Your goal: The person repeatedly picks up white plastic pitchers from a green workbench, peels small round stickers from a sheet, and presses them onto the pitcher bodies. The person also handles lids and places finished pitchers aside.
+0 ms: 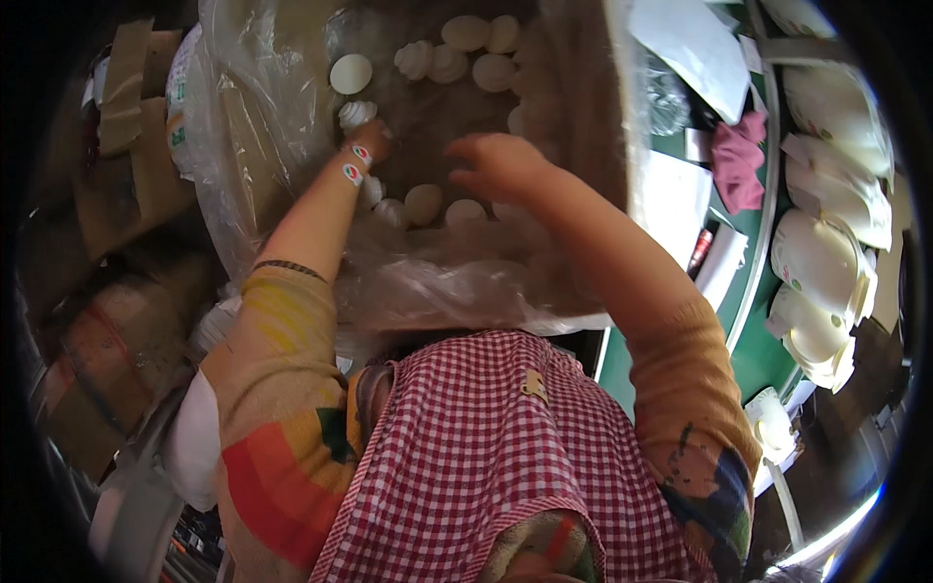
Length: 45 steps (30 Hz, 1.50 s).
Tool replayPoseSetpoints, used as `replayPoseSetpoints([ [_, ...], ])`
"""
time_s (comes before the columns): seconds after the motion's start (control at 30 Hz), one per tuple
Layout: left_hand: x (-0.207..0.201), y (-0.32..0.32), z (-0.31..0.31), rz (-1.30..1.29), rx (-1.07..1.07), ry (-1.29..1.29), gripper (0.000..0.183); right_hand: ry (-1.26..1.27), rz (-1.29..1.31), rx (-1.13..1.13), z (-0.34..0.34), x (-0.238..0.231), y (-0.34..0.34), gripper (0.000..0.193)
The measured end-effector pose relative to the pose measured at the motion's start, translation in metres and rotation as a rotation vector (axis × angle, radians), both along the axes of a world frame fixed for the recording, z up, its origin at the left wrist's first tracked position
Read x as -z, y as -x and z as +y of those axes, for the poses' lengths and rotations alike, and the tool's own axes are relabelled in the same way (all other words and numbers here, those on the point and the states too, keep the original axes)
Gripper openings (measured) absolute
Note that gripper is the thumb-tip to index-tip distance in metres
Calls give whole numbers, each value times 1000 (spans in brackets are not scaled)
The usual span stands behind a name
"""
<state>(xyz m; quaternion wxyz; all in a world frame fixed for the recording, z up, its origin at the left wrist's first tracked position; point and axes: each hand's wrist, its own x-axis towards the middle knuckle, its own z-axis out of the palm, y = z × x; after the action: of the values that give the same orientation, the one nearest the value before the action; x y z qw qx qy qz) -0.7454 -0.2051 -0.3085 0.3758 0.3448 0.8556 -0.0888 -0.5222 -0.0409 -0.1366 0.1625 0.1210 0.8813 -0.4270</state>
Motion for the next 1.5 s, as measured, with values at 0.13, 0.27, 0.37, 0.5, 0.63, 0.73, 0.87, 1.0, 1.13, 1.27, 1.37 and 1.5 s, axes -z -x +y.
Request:
replayPoseSetpoints([
  [0.13,9,-31,-34,-36,-162,151,77,-56,-140,-296,-75,157,36,41],
  [0.27,9,-27,-50,-51,-300,-1,92,-150,-120,-351,-131,210,46,50],
  [0.37,27,-22,-54,-43,-397,-116,96,-235,-184,-453,-153,228,53,57],
  [0.5,41,-16,-59,-11,-394,-119,98,-76,-214,-422,-149,248,51,62],
  [0.63,55,-3,-71,-104,-641,-209,100,282,-401,-218,-104,220,62,68],
  [0.73,78,-5,-92,-236,-610,139,108,700,-684,-33,-97,221,64,75],
  [0.87,78,-19,-112,-493,-686,317,112,1188,-847,229,-127,239,49,68],
  [1.0,131,-33,-171,-956,-894,230,96,1512,-790,496,-150,240,35,61],
  [1.13,102,-38,-129,-998,-963,235,74,1636,-588,556,-157,262,37,56],
  [1.27,67,-40,-98,-1114,-985,155,65,1714,-620,476,-161,269,34,57],
  [1.37,58,-41,-90,-1013,-823,188,56,1714,-560,588,-142,259,25,57],
  [1.5,49,-43,-79,-1063,-896,190,57,1634,-534,574,-113,241,21,59],
])
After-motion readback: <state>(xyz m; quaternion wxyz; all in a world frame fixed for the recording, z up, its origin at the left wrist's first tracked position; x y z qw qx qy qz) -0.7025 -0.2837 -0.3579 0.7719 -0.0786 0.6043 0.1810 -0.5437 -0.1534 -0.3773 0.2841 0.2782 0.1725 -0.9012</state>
